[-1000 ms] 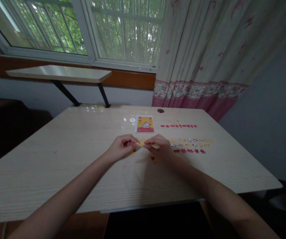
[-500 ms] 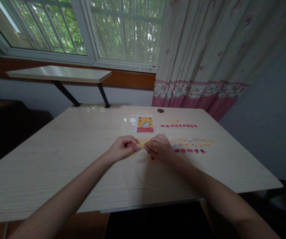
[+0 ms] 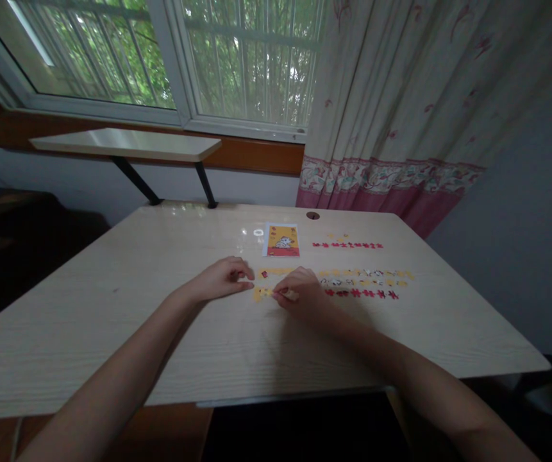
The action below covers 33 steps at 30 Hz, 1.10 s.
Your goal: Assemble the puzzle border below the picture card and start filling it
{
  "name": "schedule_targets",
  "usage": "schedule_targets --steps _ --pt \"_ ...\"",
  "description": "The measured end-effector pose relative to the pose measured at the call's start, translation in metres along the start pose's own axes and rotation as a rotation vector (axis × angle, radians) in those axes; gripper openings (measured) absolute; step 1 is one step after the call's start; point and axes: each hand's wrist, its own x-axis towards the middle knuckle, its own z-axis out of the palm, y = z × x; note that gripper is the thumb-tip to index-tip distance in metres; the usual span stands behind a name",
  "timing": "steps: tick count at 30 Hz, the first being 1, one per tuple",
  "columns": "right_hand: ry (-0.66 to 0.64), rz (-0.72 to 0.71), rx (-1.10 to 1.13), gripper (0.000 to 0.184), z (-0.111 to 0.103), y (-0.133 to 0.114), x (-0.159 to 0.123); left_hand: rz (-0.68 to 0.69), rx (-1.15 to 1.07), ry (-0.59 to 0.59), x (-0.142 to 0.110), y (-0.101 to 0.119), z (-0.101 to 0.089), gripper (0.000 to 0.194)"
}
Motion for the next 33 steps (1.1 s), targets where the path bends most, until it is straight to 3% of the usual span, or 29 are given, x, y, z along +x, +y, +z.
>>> schedule_targets --steps 4,7,17,26,33 --pt "-0.201 0.078 0.037 0.002 0.003 -0.015 0.001 0.024 0.032 -0.027 0.000 -0.005 0.004 0.023" --pt "-0.270 0.116 0.028 0.002 0.003 -0.021 0.004 0.029 0.036 -0.033 0.001 -0.002 0.005 0.024" --pt "-0.307 0.098 -0.037 0.004 0.011 -0.018 0.004 0.022 0.071 -0.059 0.003 0.008 0.007 0.021" --pt "-0.313 0.111 -0.047 0.008 0.006 -0.022 0.004 0.035 0.068 -0.066 0.003 0.012 0.005 0.018" --pt "-0.329 -0.077 -0.105 0.014 0.010 -0.021 0.001 0.042 0.051 -0.066 0.003 0.012 0.006 0.015"
